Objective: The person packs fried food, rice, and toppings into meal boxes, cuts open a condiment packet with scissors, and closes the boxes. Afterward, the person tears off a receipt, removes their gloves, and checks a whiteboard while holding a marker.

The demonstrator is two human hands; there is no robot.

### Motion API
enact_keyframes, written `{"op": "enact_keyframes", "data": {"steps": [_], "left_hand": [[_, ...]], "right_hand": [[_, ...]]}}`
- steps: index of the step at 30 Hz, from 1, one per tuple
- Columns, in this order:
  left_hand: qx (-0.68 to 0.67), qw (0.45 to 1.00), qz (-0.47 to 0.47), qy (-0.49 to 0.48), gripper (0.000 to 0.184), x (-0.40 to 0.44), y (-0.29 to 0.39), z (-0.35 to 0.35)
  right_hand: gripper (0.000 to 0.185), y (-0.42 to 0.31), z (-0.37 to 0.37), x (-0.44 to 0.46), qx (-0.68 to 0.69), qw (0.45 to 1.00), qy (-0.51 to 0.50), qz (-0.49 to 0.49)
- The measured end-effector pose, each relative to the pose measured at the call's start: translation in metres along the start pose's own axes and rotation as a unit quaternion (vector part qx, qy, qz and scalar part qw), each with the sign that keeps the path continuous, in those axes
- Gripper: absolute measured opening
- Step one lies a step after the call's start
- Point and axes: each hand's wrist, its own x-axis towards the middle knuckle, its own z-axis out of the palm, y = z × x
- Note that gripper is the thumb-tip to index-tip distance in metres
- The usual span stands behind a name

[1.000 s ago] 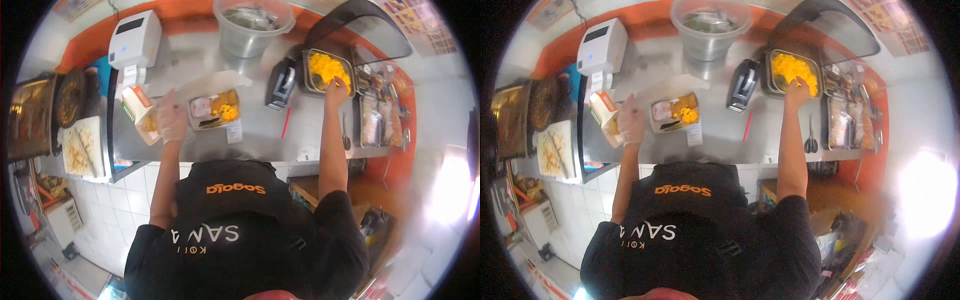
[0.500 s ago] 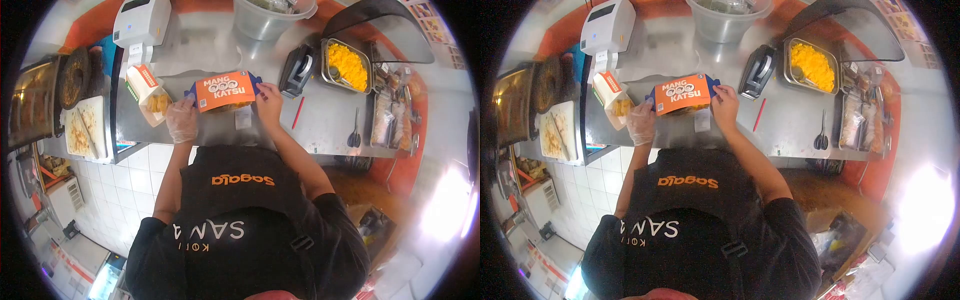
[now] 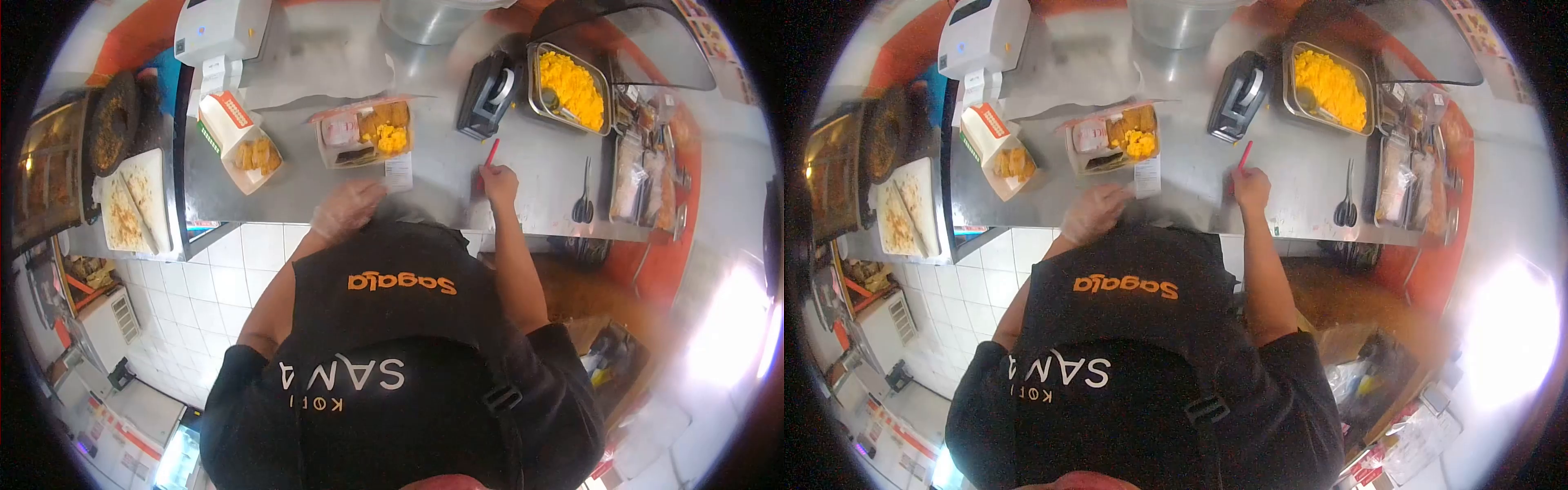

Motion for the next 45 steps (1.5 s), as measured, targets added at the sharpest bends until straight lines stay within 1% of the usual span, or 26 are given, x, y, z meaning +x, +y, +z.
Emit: {"op": "enact_keyframes", "data": {"steps": [1,2,3,4,5,6,7,8,9,10,11,12,13,14,16,18,19,21,24,27,29,31,33,40,43,45], "left_hand": [[-0.030,0.996,0.003,-0.083,0.033,0.011,-0.002,0.009],[-0.031,0.996,0.003,-0.084,0.033,0.015,-0.006,0.019],[-0.005,0.998,-0.002,-0.068,0.032,0.019,-0.009,0.029],[0.021,0.998,-0.008,-0.051,0.032,0.022,-0.015,0.037],[0.021,0.999,-0.008,-0.050,0.032,0.025,-0.021,0.044],[0.043,0.997,-0.014,-0.069,0.032,0.028,-0.027,0.048],[0.067,0.994,-0.020,-0.088,0.033,0.029,-0.032,0.052],[0.067,0.993,-0.020,-0.090,0.033,0.029,-0.035,0.054],[0.080,0.992,-0.030,-0.094,0.038,0.029,-0.037,0.055],[0.093,0.990,-0.039,-0.098,0.043,0.028,-0.039,0.057],[0.093,0.990,-0.038,-0.102,0.043,0.026,-0.039,0.057],[0.094,0.991,-0.035,-0.083,0.051,0.026,-0.039,0.056],[0.096,0.993,-0.032,-0.063,0.058,0.026,-0.039,0.054],[0.098,0.993,-0.031,-0.064,0.058,0.025,-0.039,0.053],[0.078,0.996,-0.032,-0.040,0.069,0.021,-0.036,0.051],[0.080,0.996,-0.026,-0.043,0.070,0.021,-0.037,0.049],[0.081,0.995,-0.022,-0.046,0.071,0.021,-0.038,0.049],[0.082,0.995,-0.020,-0.048,0.071,0.021,-0.038,0.049],[0.082,0.995,-0.024,-0.049,0.072,0.020,-0.037,0.049],[0.083,0.996,-0.018,-0.037,0.072,0.019,-0.038,0.050],[0.084,0.996,-0.010,-0.025,0.073,0.019,-0.040,0.051],[0.049,0.996,-0.033,-0.064,0.074,0.020,-0.042,0.051],[0.050,0.996,-0.032,-0.064,0.074,0.020,-0.043,0.051],[0.061,0.997,-0.015,-0.036,0.073,0.019,-0.043,0.054],[0.070,0.996,-0.029,-0.045,0.073,0.018,-0.044,0.055],[0.069,0.996,-0.026,-0.045,0.073,0.019,-0.040,0.051]], "right_hand": [[0.042,0.000,0.000,0.004,0.018,0.998,-0.058,-0.026],[0.043,0.000,-0.001,0.004,0.037,0.991,-0.115,-0.051],[0.043,-0.002,-0.002,-0.001,0.037,0.992,-0.114,-0.050],[0.038,-0.006,-0.001,-0.006,0.026,0.988,-0.124,-0.085],[0.032,-0.014,0.000,-0.014,0.016,0.983,-0.134,-0.121],[0.032,-0.025,-0.001,-0.029,0.015,0.983,-0.134,-0.121],[0.024,-0.037,0.000,-0.047,0.163,0.967,-0.174,-0.092],[0.019,-0.048,0.006,-0.063,0.307,0.926,-0.209,-0.061],[0.019,-0.054,0.017,-0.074,0.309,0.926,-0.209,-0.059],[0.015,-0.059,0.029,-0.086,0.394,0.888,-0.219,-0.094],[0.011,-0.060,0.040,-0.096,0.474,0.841,-0.227,-0.126],[0.011,-0.058,0.052,-0.102,0.476,0.841,-0.225,-0.125],[0.010,-0.057,0.063,-0.106,0.450,0.855,-0.218,-0.141],[0.009,-0.060,0.068,-0.111,0.422,0.867,-0.212,-0.157],[0.010,-0.060,0.068,-0.117,0.406,0.880,-0.200,-0.147],[0.010,-0.063,0.065,-0.120,0.324,0.903,-0.107,-0.259],[0.010,-0.064,0.064,-0.121,0.325,0.903,-0.106,-0.259],[0.012,-0.067,0.061,-0.123,0.297,0.900,-0.087,-0.308],[0.012,-0.065,0.065,-0.122,0.258,0.908,-0.067,-0.323],[0.012,-0.066,0.066,-0.122,0.272,0.899,-0.034,-0.342],[0.012,-0.066,0.064,-0.123,0.264,0.902,-0.047,-0.340],[0.012,-0.065,0.062,-0.124,0.255,0.904,-0.060,-0.338],[0.011,-0.066,0.059,-0.125,0.261,0.910,-0.057,-0.318],[0.011,-0.060,0.062,-0.125,0.277,0.901,-0.074,-0.326],[0.011,-0.058,0.058,-0.125,0.257,0.912,-0.082,-0.308],[0.010,-0.057,0.056,-0.125,0.277,0.915,-0.071,-0.285]]}}
